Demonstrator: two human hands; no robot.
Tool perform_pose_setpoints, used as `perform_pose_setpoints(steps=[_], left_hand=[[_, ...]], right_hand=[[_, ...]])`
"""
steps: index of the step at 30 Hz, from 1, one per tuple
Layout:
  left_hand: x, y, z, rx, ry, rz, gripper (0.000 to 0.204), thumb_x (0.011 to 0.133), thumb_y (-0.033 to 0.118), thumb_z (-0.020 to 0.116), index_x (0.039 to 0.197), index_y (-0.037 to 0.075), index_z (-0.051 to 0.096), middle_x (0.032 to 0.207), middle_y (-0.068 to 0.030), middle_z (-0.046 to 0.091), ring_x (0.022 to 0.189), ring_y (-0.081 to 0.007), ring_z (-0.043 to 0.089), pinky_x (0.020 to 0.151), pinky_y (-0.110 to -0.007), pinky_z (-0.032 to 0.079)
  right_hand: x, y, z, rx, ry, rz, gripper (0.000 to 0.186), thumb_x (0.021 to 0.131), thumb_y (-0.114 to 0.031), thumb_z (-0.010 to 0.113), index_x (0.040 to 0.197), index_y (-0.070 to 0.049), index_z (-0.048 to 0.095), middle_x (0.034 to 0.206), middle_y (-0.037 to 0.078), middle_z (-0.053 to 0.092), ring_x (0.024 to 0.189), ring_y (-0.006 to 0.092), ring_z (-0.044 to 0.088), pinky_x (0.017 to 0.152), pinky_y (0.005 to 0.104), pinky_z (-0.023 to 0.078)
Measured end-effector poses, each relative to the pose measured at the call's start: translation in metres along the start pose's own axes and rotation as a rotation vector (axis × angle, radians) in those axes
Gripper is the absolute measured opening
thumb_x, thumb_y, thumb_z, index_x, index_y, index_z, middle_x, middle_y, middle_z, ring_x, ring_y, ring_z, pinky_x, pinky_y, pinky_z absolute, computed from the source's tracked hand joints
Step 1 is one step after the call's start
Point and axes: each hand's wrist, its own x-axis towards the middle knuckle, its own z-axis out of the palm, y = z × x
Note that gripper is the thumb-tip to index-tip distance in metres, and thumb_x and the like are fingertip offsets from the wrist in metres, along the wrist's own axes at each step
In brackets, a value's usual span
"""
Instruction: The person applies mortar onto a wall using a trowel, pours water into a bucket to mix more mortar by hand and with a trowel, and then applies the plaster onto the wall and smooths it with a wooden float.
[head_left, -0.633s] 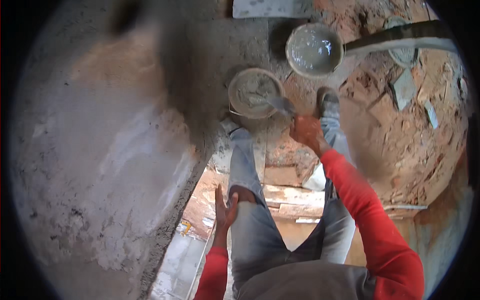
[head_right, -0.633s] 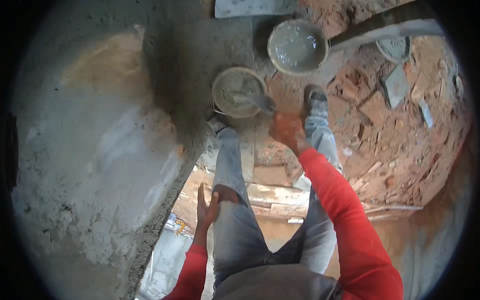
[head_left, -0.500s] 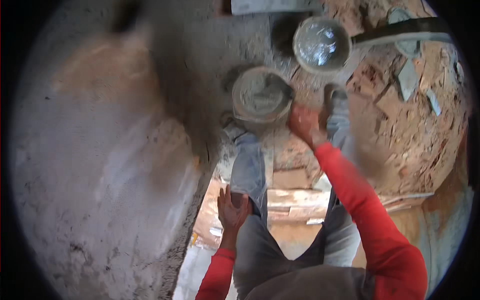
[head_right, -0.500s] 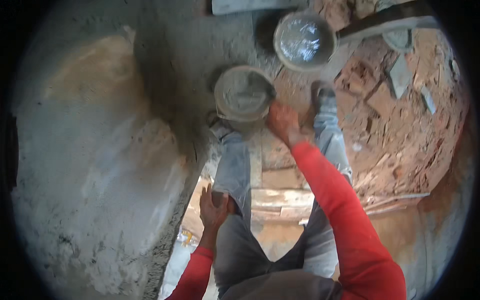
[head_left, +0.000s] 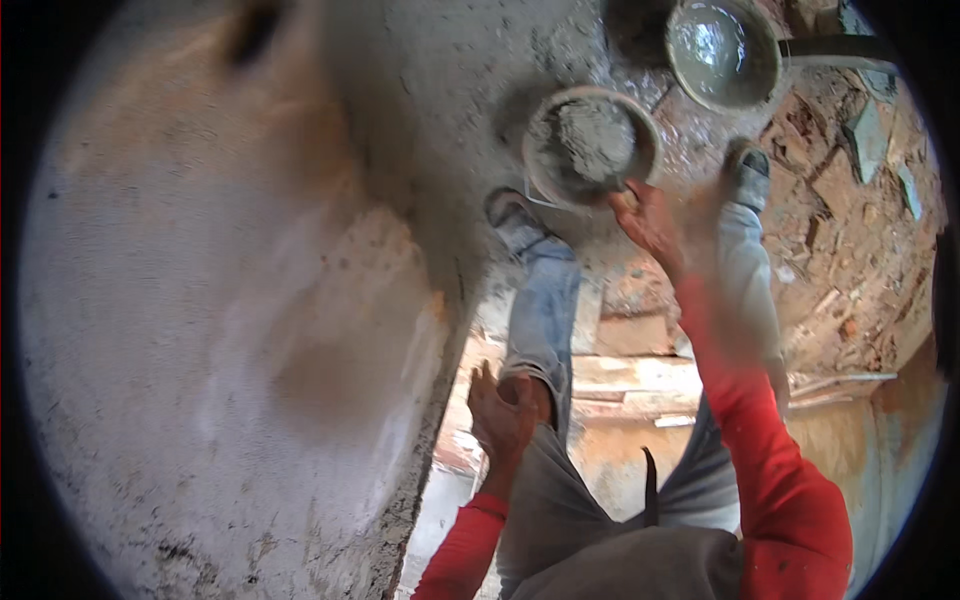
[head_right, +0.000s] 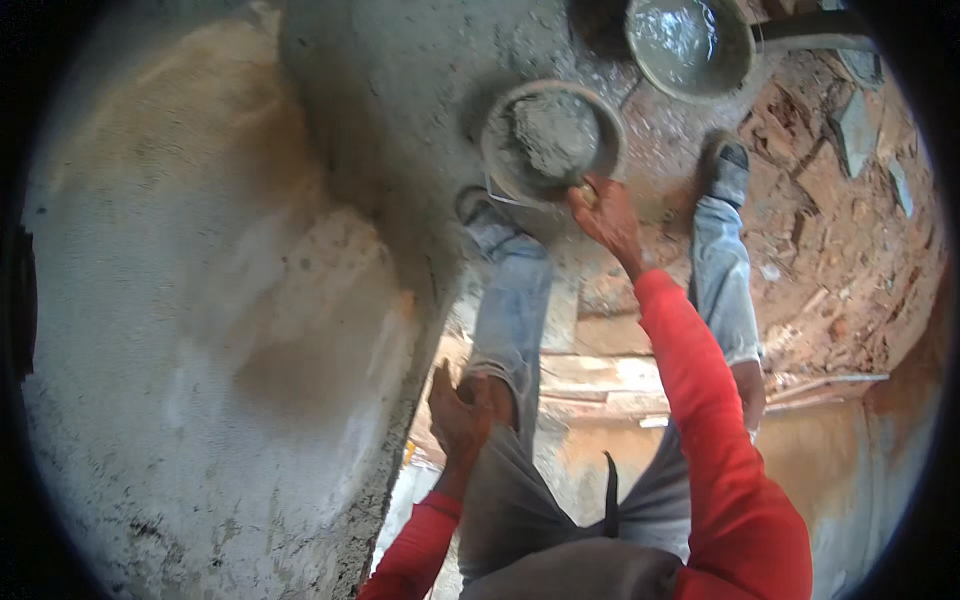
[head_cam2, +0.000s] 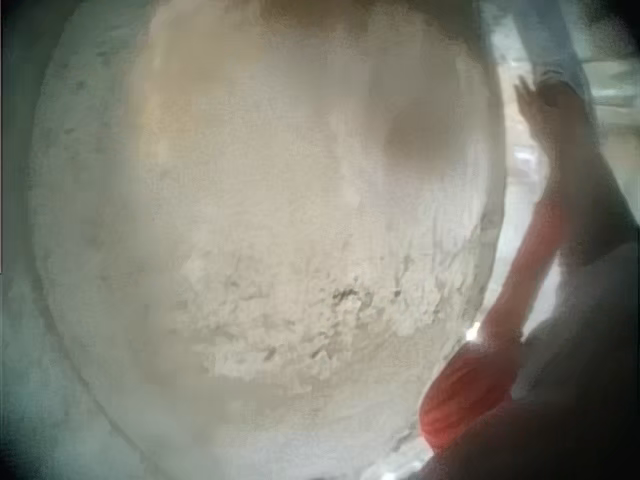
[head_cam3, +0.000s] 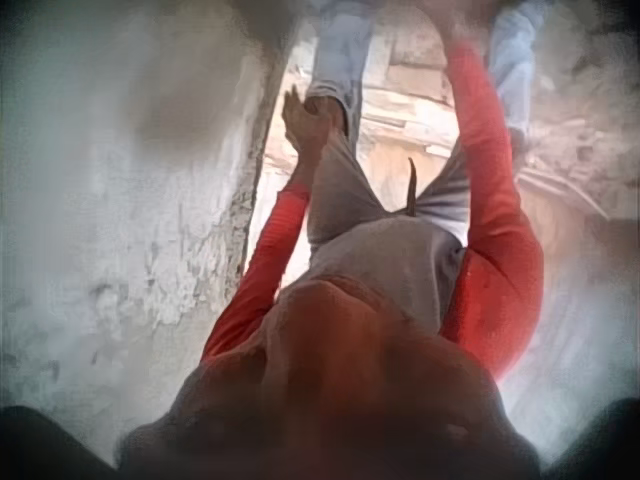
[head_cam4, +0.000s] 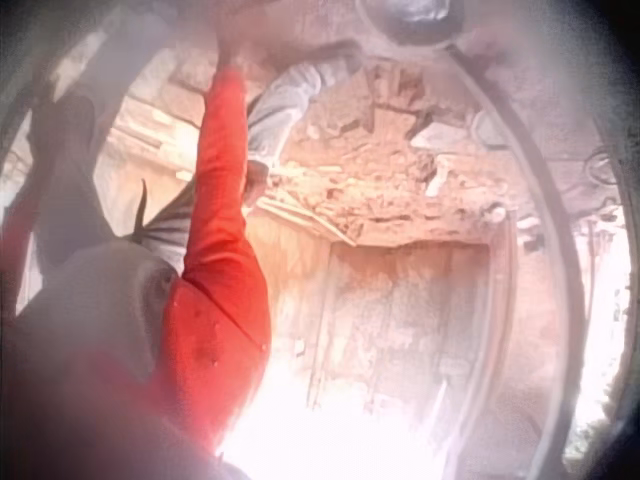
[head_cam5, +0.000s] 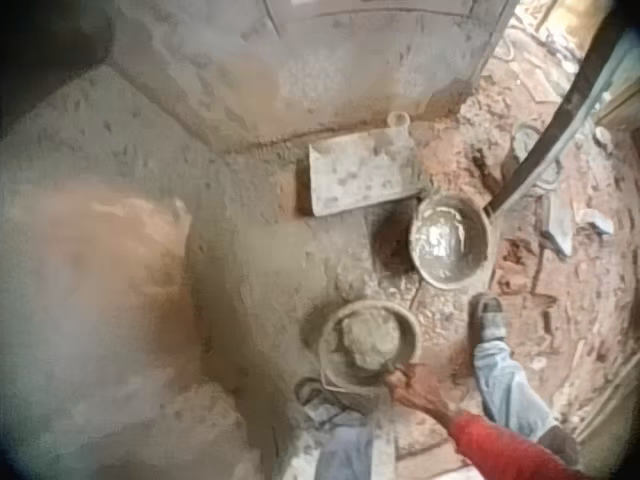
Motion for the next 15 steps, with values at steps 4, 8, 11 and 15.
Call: perform_pose_setpoints(steps=[4, 8, 11, 15], left_hand=[[-0.008, 0.016, 0.006, 0.131, 0.029, 0.003, 0.081, 0.102, 0.059, 0.064, 0.158, 0.002, 0.053, 0.159, -0.0282, 0.052, 0.145, -0.0474, 0.05, 0.116, -0.058, 0.047], [-0.005, 0.025, 0.0, 0.197, 0.039, 0.02, 0.079, 0.102, 0.061, 0.062, 0.156, 0.004, 0.056, 0.159, -0.0255, 0.053, 0.144, -0.0471, 0.05, 0.114, -0.057, 0.049], [0.002, 0.02, -0.009, 0.217, 0.039, 0.035, 0.079, 0.102, 0.063, 0.059, 0.154, 0.003, 0.058, 0.159, -0.0255, 0.053, 0.145, -0.0465, 0.05, 0.115, -0.056, 0.048], [0.014, 0.002, -0.014, 0.196, 0.052, 0.018, 0.08, 0.102, 0.063, 0.06, 0.153, 0.002, 0.058, 0.157, -0.0263, 0.054, 0.144, -0.0471, 0.051, 0.118, -0.056, 0.046]], right_hand=[[0.009, -0.062, -0.018, 0.213, 0.047, 0.029, 0.028, 0.094, -0.023, 0.071, 0.107, 0.002, 0.073, 0.074, 0.011, 0.067, 0.07, 0.0188, 0.066, 0.065, 0.0421, 0.052], [0.038, -0.123, -0.037, 0.696, -0.065, 0.222, 0.015, 0.101, -0.015, 0.072, 0.111, -0.004, 0.072, 0.073, 0.003, 0.063, 0.055, 0.0093, 0.055, 0.048, 0.0266, 0.045], [0.053, -0.145, -0.038, 0.861, 0.084, 0.008, 0.016, 0.101, -0.016, 0.072, 0.109, -0.002, 0.075, 0.077, 0.002, 0.067, 0.062, 0.0069, 0.06, 0.056, 0.0255, 0.048], [0.093, -0.181, -0.002, 0.612, 0.769, -0.126, 0.021, 0.093, -0.016, 0.079, 0.104, 0.002, 0.076, 0.081, 0.005, 0.071, 0.063, 0.0125, 0.062, 0.06, 0.03, 0.051]])
